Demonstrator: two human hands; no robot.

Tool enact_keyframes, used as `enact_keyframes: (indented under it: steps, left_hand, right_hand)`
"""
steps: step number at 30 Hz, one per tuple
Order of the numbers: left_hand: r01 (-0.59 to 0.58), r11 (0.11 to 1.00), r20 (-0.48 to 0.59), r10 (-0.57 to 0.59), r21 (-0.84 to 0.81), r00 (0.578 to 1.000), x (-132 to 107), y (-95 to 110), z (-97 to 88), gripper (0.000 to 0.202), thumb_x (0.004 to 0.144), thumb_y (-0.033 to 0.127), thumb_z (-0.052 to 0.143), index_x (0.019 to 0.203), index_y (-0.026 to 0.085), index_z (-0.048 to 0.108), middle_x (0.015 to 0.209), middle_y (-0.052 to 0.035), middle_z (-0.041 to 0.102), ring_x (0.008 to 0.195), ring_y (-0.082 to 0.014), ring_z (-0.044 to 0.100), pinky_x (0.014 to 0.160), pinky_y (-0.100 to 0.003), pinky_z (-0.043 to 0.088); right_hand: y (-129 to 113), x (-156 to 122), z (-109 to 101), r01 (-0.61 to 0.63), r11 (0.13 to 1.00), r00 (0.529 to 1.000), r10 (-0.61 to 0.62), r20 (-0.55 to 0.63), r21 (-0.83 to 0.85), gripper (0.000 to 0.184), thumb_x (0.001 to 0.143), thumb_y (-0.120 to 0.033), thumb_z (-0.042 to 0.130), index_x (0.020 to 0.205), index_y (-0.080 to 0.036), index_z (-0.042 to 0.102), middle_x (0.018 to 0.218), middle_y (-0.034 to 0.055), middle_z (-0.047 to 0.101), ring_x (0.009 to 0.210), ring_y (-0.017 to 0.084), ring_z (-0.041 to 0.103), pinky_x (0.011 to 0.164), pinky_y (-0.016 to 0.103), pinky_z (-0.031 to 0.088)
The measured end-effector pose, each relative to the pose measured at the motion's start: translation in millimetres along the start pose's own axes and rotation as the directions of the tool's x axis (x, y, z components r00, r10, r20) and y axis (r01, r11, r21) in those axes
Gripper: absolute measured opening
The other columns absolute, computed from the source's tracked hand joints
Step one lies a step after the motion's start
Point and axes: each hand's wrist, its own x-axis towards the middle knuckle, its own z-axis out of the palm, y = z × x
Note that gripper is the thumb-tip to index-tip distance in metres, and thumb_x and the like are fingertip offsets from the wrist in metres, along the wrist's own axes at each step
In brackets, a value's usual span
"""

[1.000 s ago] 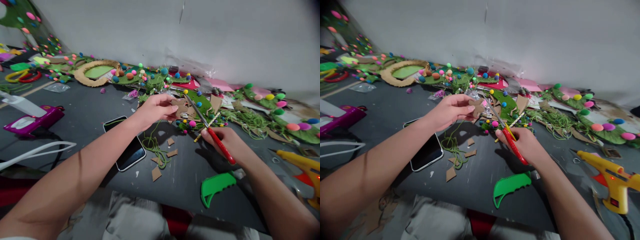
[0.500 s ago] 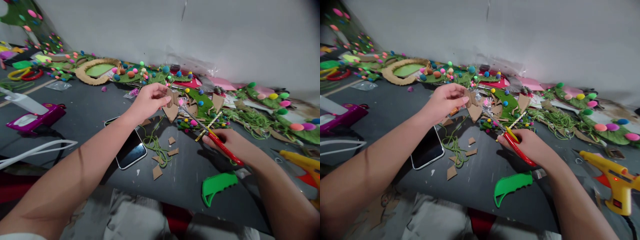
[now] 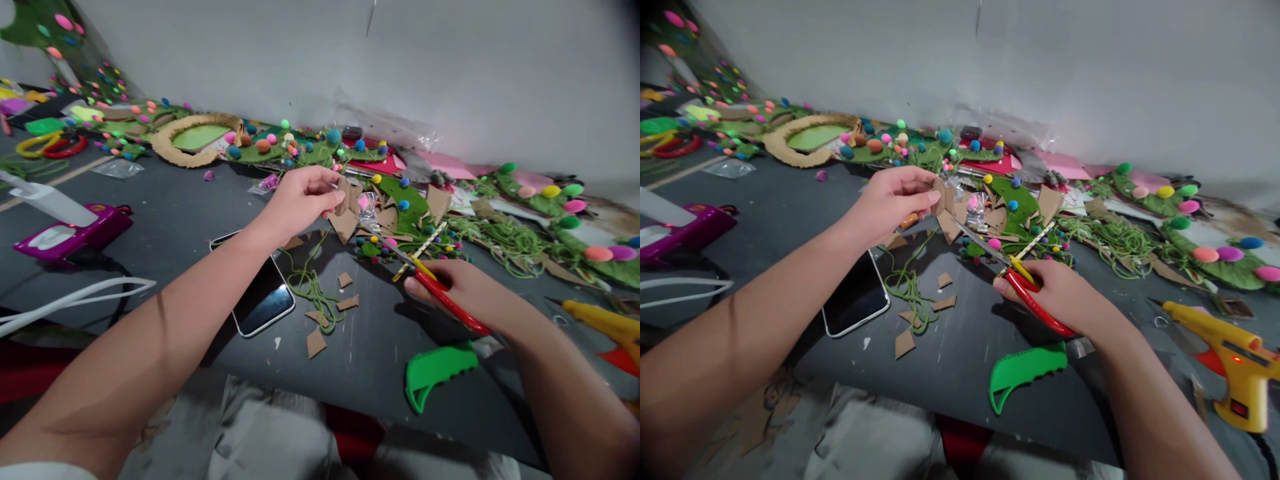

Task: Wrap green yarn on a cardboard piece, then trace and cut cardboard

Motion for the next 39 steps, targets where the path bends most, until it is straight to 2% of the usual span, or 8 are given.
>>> enact_keyframes:
  steps: [10,20,29,39]
  left_hand:
    - [0.038,0.999,0.028,-0.038,0.026,0.999,-5.8,8.8,3.9,0.019,0.091,-0.003,0.067,0.102,0.011,0.072,0.073,0.0006,0.070,0.061,-0.0062,0.060,0.061,-0.021,0.051]
    - [0.070,0.997,0.028,-0.071,0.043,0.997,-6.9,13.0,6.8,0.018,0.091,-0.004,0.067,0.100,0.011,0.072,0.072,0.0011,0.069,0.058,-0.0054,0.057,0.060,-0.021,0.051]
    - [0.070,0.996,0.043,-0.073,0.054,0.996,-8.0,13.7,6.5,0.016,0.090,-0.001,0.067,0.098,0.013,0.072,0.071,0.0009,0.069,0.059,-0.0067,0.057,0.062,-0.023,0.051]
    - [0.070,0.996,0.052,-0.073,0.060,0.996,-6.1,10.2,3.8,0.016,0.090,0.001,0.069,0.099,0.013,0.072,0.071,0.0010,0.069,0.057,-0.0068,0.057,0.063,-0.024,0.053]
  right_hand:
    - [3.1,1.8,1.3,0.036,0.999,0.999,-0.036,-0.008,0.003,0.054,0.086,-0.073,0.066,0.077,-0.021,0.056,0.070,-0.0023,0.051,0.068,0.017,0.044,0.064,0.031,0.034]
    - [1.4,0.9,0.3,0.027,1.000,1.000,-0.027,0.001,0.011,0.051,0.086,-0.071,0.069,0.080,-0.021,0.059,0.071,-0.0024,0.053,0.067,0.016,0.045,0.063,0.031,0.035]
    - [1.7,2.7,0.7,0.062,0.997,0.998,-0.061,-0.023,0.048,0.061,0.082,-0.082,0.067,0.076,-0.021,0.062,0.069,0.0007,0.058,0.064,0.018,0.048,0.059,0.031,0.035]
    - [6.4,5.5,1.9,0.038,0.996,0.999,-0.037,-0.016,0.083,0.064,0.077,-0.086,0.070,0.076,-0.022,0.066,0.067,0.0013,0.059,0.062,0.018,0.047,0.057,0.032,0.034]
